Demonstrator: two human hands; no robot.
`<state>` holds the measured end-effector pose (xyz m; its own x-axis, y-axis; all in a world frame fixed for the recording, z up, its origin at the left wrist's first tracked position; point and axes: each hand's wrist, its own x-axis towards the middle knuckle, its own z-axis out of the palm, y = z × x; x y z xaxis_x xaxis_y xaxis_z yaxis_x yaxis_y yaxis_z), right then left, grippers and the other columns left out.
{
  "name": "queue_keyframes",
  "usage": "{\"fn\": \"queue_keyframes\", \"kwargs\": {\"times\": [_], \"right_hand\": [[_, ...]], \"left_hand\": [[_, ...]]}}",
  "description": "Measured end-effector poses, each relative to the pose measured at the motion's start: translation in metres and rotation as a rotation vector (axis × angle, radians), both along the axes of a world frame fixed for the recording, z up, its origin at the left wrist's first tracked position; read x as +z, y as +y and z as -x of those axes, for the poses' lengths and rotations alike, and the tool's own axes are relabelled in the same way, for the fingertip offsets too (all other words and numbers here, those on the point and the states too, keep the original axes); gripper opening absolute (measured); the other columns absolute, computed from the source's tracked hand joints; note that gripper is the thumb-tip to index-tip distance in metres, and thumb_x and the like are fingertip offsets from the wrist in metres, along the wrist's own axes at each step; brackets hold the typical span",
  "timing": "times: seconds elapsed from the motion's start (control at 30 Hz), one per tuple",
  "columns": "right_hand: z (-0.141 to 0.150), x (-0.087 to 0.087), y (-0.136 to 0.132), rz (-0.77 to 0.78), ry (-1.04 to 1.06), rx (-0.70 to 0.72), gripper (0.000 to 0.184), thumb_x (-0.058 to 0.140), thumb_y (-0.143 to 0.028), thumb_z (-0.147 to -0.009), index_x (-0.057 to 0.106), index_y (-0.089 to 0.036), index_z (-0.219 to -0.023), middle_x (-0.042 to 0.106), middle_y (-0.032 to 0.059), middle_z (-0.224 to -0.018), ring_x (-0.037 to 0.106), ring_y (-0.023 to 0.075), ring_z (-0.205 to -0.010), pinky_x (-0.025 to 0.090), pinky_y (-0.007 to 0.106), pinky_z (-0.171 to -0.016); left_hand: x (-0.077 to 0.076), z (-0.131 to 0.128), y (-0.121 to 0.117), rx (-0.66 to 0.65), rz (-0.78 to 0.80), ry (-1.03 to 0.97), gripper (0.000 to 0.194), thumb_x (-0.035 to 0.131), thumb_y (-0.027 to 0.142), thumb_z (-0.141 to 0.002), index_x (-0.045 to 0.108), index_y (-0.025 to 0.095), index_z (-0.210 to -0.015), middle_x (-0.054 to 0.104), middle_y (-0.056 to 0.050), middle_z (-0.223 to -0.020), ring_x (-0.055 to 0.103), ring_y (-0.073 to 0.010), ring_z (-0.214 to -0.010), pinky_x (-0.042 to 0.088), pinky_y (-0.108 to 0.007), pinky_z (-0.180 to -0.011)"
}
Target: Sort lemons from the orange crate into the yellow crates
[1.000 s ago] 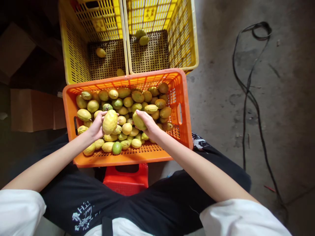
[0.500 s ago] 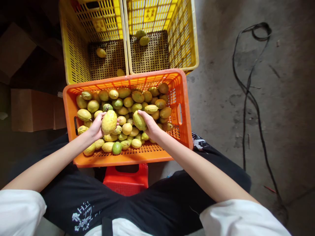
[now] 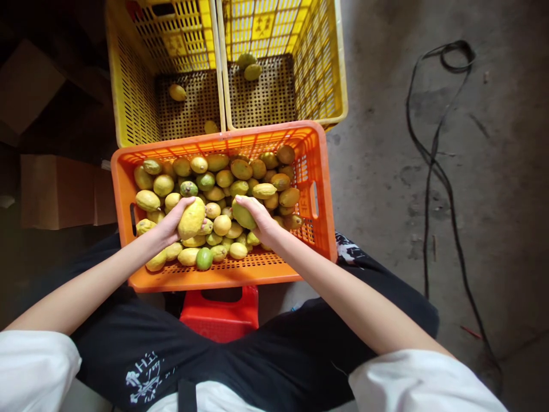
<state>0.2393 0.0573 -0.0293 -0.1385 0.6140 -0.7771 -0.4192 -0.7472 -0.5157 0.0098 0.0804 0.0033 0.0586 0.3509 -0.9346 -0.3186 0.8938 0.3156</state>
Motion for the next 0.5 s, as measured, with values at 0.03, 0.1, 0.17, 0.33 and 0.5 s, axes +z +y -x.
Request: {"fn": "queue_keyframes", "kwargs": {"times": [0.03, 0.1, 0.17, 0.33, 0.5], "right_hand": [[0.0012, 0.0002, 0.0005, -0.01, 0.003, -0.014, 0.038, 0.098, -0.05, -0.078, 0.07, -0.028, -0.091, 0.081, -0.0001, -0.088, 0.08, 0.0261, -0.099, 0.067, 0.033, -0.08], [0.0032, 0.0015, 0.0024, -0.018, 0.002, -0.042, 0.037, 0.095, -0.052, -0.08, 0.068, -0.028, -0.088, 0.081, 0.002, -0.086, 0.082, 0.0289, -0.102, 0.069, 0.035, -0.082], [0.0039, 0.0037, 0.0048, 0.013, 0.013, -0.062, 0.036, 0.094, -0.052, -0.081, 0.067, -0.029, -0.087, 0.081, 0.0034, -0.085, 0.083, 0.031, -0.103, 0.071, 0.039, -0.082], [0.0022, 0.0095, 0.0078, 0.091, 0.058, -0.059, 0.023, 0.08, -0.047, -0.09, 0.073, -0.028, -0.1, 0.08, 0.0037, -0.085, 0.083, 0.0299, -0.095, 0.071, 0.04, -0.079], [0.0018, 0.0075, 0.0054, 0.112, 0.086, -0.025, 0.024, 0.069, -0.042, -0.097, 0.078, -0.026, -0.113, 0.081, 0.0028, -0.087, 0.079, 0.0234, -0.08, 0.066, 0.034, -0.073]], "left_hand": [[-0.0004, -0.0006, 0.0, -0.007, 0.005, 0.005, 0.021, 0.07, 0.033, -0.113, 0.076, 0.016, -0.103, 0.082, -0.013, -0.084, 0.079, -0.0228, -0.062, 0.064, -0.029, -0.057], [-0.0001, -0.0021, 0.0002, -0.014, 0.005, 0.025, 0.025, 0.063, 0.032, -0.116, 0.076, 0.013, -0.105, 0.081, -0.012, -0.08, 0.077, -0.0219, -0.057, 0.063, -0.028, -0.056], [0.0008, -0.0036, 0.0007, -0.015, 0.0, 0.034, 0.028, 0.059, 0.031, -0.116, 0.078, 0.011, -0.108, 0.081, -0.013, -0.078, 0.077, -0.0226, -0.056, 0.063, -0.028, -0.056], [0.0032, -0.0053, 0.0035, 0.017, 0.029, 0.0, 0.035, 0.052, 0.032, -0.116, 0.079, 0.01, -0.112, 0.08, -0.011, -0.075, 0.077, -0.0237, -0.054, 0.063, -0.029, -0.053], [0.0035, -0.0039, 0.0042, 0.116, 0.042, -0.029, 0.024, 0.057, 0.03, -0.115, 0.076, 0.018, -0.107, 0.071, -0.002, -0.063, 0.068, -0.0205, -0.047, 0.063, -0.028, -0.051]]}}
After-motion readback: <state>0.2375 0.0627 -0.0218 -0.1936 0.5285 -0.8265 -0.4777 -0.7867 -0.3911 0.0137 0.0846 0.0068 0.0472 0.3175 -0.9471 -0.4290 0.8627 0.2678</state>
